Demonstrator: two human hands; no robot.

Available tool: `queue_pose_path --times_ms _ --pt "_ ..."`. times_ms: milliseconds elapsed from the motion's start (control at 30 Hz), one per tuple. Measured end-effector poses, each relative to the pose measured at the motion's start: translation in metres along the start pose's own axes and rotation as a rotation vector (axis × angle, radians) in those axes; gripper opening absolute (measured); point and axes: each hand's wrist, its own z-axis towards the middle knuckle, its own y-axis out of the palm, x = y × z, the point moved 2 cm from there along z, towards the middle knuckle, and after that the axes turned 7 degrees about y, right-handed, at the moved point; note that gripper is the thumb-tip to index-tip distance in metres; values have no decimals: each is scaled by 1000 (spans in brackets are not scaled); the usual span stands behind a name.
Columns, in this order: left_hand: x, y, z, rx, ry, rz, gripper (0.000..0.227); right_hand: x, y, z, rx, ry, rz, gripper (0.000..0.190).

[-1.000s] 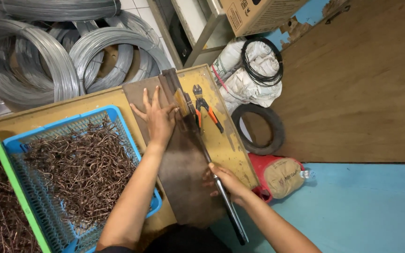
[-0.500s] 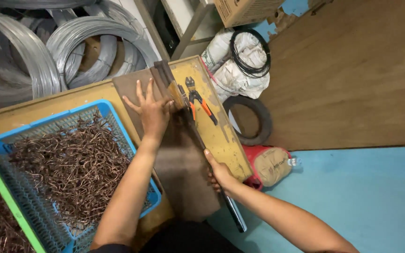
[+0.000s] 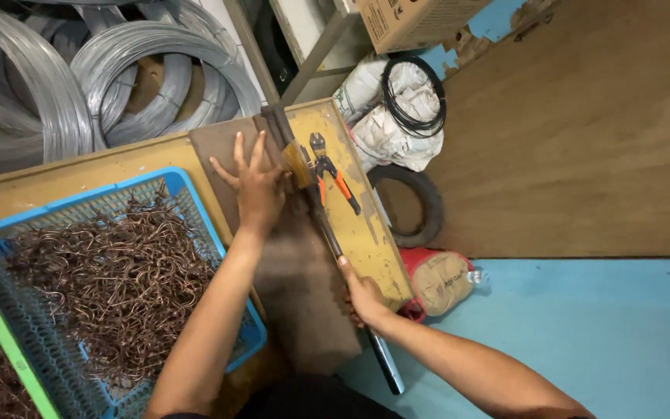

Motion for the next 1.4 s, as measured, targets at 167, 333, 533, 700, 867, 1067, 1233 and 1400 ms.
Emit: queue_pose_path --times_ms 167,333,533,700,867,1067,1233,1400 --pt "-1 0 4 -2 11 8 7 0 2 3 59 -42 -112 90" --pt "5 -5 5 -8 22 35 6 22 10 38 79 -53 -128 91" --pt "7 -11 5 -17 81 -39 19 17 18 42 122 -107 -59 76" --pt "18 -25 11 -104 39 -100 24 23 18 53 118 -158 -9 75" --pt "14 -20 9 -40 52 -156 10 27 23 59 86 -193 65 71" --pt "19 -23 9 -39 61 -172 25 35 25 67 -8 -224 207 71" --pt "19 -22 8 -5 68 -160 22 18 20 49 -31 -144 156 73" --pt "17 -18 5 2 56 -123 16 13 20 44 9 -194 125 74"
